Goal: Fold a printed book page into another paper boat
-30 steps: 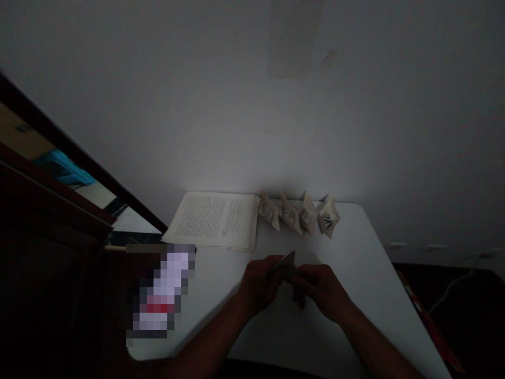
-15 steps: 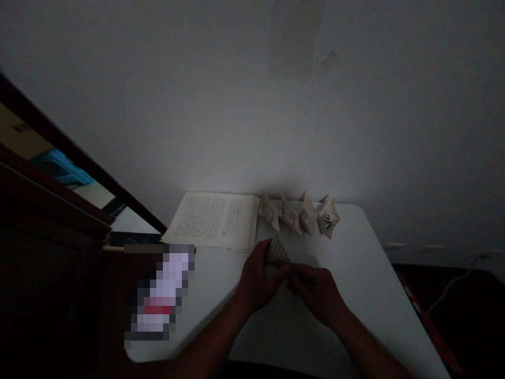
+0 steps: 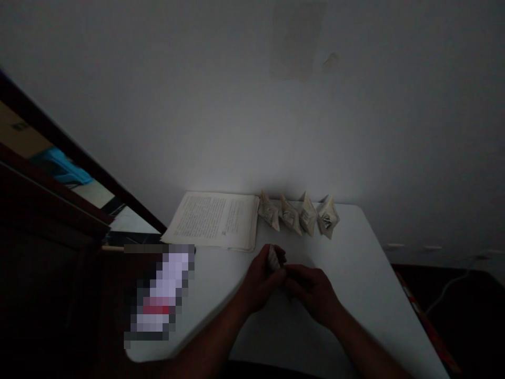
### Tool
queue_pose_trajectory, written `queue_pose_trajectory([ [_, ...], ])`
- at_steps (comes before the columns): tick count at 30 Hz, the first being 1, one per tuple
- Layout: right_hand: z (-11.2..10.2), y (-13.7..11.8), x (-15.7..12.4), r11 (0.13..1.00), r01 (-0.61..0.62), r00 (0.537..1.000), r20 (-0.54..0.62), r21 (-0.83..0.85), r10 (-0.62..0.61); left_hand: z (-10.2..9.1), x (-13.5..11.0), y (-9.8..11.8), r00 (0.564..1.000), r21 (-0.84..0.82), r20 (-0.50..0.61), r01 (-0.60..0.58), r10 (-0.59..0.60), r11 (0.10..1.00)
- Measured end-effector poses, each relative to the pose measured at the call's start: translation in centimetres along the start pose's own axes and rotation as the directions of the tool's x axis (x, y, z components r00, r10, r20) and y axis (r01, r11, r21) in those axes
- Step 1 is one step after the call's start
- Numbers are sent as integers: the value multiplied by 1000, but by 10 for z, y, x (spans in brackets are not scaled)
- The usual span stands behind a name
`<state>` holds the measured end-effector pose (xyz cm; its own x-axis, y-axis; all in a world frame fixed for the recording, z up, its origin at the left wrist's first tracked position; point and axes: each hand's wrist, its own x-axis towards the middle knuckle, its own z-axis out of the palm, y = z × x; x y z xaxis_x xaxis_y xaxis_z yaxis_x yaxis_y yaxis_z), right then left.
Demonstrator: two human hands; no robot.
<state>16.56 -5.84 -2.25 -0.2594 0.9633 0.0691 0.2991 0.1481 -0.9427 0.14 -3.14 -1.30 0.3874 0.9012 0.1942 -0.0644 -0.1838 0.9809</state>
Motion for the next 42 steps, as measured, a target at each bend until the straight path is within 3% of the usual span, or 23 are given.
queue_pose_trajectory([
  [7,0,2,-1,998,-40,999,36,58,38,-1,-1,4,994,-68,106,16,-9,998],
  [17,-2,0,-1,991,-16,994,111,133,1,-2,-3,5,975,-106,221,61,-36,992],
  [25,-2,6,-3,997,1,996,90,83,-8,-1,-2,10,973,-106,228,8,17,994],
  [42,-3,10,-6,990,-20,997,79,136,10,-4,-6,-2,974,-186,226,67,-23,980],
])
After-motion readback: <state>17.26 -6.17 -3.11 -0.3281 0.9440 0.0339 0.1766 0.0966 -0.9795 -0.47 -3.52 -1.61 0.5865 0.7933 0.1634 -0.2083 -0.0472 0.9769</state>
